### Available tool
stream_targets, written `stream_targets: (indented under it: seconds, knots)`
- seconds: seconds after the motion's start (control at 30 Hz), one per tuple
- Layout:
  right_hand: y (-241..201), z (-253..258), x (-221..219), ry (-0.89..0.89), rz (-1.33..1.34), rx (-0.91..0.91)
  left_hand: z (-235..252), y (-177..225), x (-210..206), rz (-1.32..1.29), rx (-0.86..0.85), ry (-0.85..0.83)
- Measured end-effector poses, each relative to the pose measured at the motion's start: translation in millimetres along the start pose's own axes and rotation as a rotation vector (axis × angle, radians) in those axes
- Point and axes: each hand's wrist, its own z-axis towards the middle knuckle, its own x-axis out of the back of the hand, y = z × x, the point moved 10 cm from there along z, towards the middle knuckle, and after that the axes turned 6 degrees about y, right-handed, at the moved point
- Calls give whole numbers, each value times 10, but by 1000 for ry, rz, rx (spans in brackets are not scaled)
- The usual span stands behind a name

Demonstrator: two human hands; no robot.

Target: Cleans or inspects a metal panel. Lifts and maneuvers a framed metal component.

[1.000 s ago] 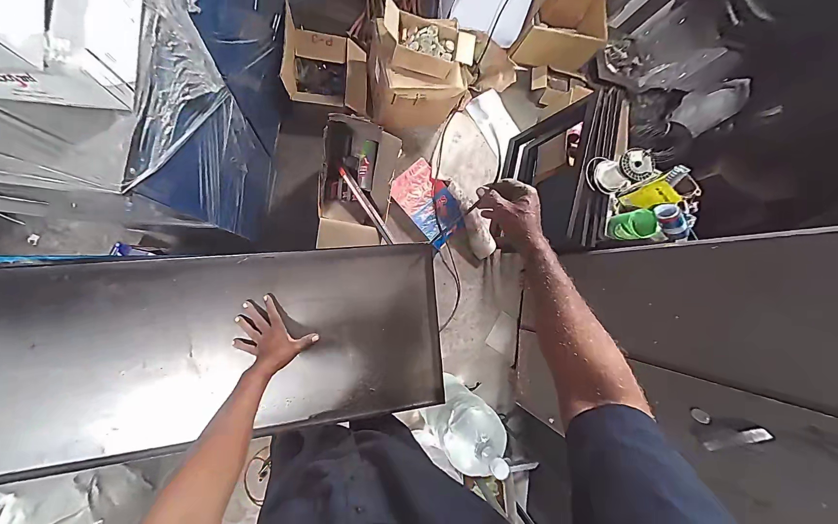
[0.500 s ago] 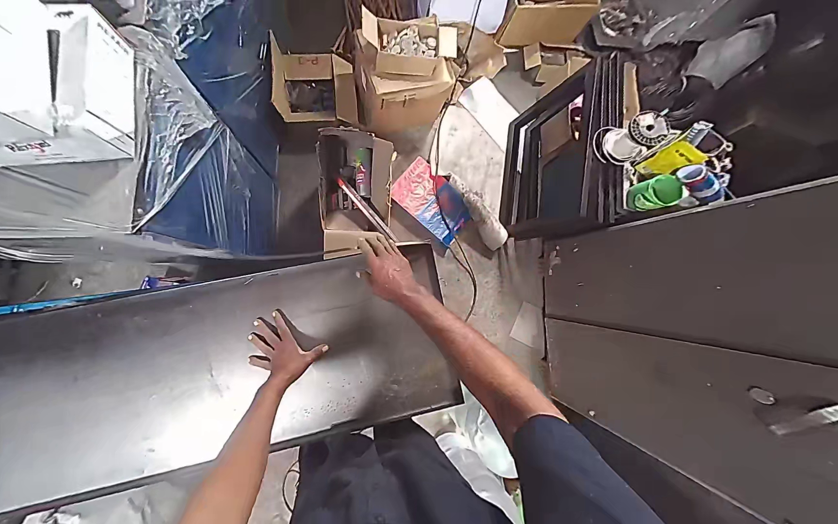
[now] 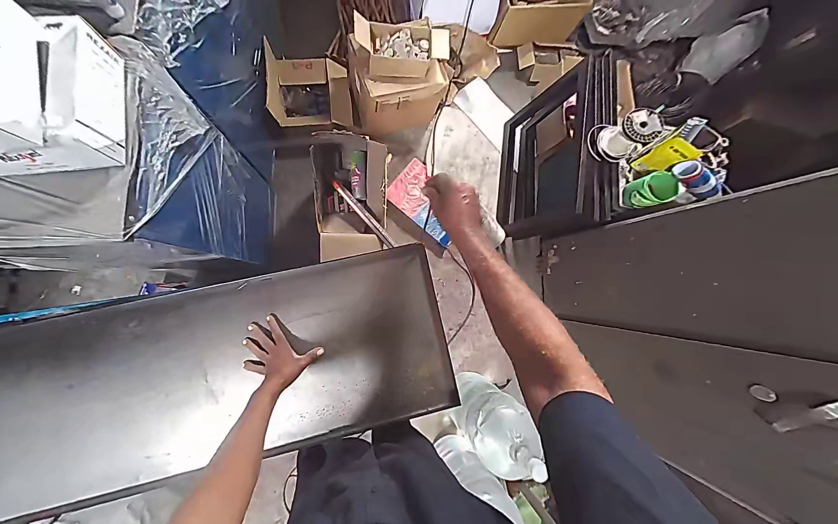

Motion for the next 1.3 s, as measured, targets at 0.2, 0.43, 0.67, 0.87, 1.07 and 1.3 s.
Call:
stream_targets:
  seconds: [0.2,0.43,0.67,0.87,1.07,1.3]
  knots:
    - [1370,62,-42,91,271,-470,5,-3,-5,-6,-5,-4]
    - [1770,-346,-675,195,1030,-869,1,-10,-10,1,-5,2]
    - [1058,-79,-417,169,1048,-627,-9,14,-7,-4,-6,-1]
    - [-365,-288,-433,-38,254,-59,-7,8,-1,-1,-3,7]
    - [-955,-923,-1202,-342,-125,130,-3,-1,-13,9,1,-10]
    - [-1119,-1284,-1502,-375,-166,369,15,12,-6,12,-7,6]
